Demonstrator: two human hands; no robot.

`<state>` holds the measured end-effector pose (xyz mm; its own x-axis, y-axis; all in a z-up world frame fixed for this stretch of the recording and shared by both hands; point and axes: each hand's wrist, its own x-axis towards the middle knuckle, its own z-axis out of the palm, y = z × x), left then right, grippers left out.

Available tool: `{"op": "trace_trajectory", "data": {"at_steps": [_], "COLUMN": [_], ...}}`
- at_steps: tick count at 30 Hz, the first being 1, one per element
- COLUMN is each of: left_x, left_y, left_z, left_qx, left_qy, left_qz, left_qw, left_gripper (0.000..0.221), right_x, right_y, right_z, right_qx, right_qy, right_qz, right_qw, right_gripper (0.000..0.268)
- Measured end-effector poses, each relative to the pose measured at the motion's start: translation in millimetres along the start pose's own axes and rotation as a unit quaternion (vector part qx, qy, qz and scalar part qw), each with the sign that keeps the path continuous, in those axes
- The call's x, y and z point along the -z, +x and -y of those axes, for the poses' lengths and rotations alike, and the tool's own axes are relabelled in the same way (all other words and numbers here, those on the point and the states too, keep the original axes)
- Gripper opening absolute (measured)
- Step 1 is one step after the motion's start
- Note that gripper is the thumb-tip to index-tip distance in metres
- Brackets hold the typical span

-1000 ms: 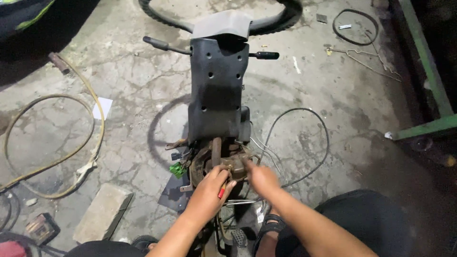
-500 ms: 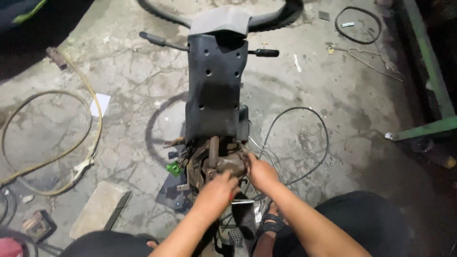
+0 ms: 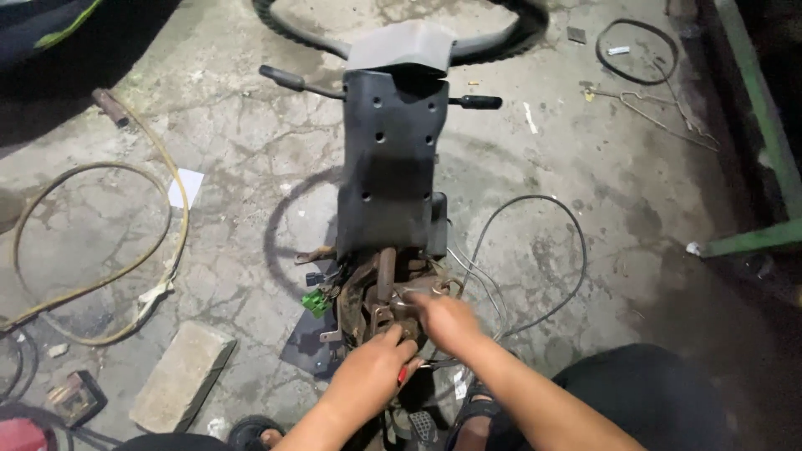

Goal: Repairing and finishing work on a vehicle steering column by manipulating wires and metal components.

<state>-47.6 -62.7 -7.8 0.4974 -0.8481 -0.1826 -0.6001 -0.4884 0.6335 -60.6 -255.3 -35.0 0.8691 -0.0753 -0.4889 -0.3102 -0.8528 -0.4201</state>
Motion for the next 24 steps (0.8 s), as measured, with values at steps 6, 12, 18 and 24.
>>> {"op": "trace_trajectory", "data": {"at_steps": [6, 12, 18, 24], "left_x": [-3.4, 8.7, 2.3, -18.9], "left_y": [2.6, 4.8, 4.1, 2.3], "left_z": [-2.6, -9.3, -3.0, -1.0], "left_qx": [-0.006, 0.019, 0.016, -0.006], "left_qy": [0.017, -0.012, -0.035, -0.002], "left_qz": [-0.011, 0.014, 0.022, 0.046], "left_qw": [1.0, 1.0, 0.999, 0.999], "left_gripper": [0.03, 0.027, 0.03, 0.03], "right_x": [0.4, 18.2, -25.7, -22.1], "right_y": [16.2, 17.9, 8.1, -4.0], "right_z": [-20.0, -22.6, -25.2, -3.5], "right_qx": [-0.043, -0.089, 0.074, 0.043], "right_qy": [-0.1, -0.046, -0.043, -0.065], "right_qz": [-0.002, 0.008, -0.06, 0.007], "right_qw": [0.994, 0.995, 0.995, 0.997], "right_gripper": [0.047, 0.052, 0.055, 0.061]}}
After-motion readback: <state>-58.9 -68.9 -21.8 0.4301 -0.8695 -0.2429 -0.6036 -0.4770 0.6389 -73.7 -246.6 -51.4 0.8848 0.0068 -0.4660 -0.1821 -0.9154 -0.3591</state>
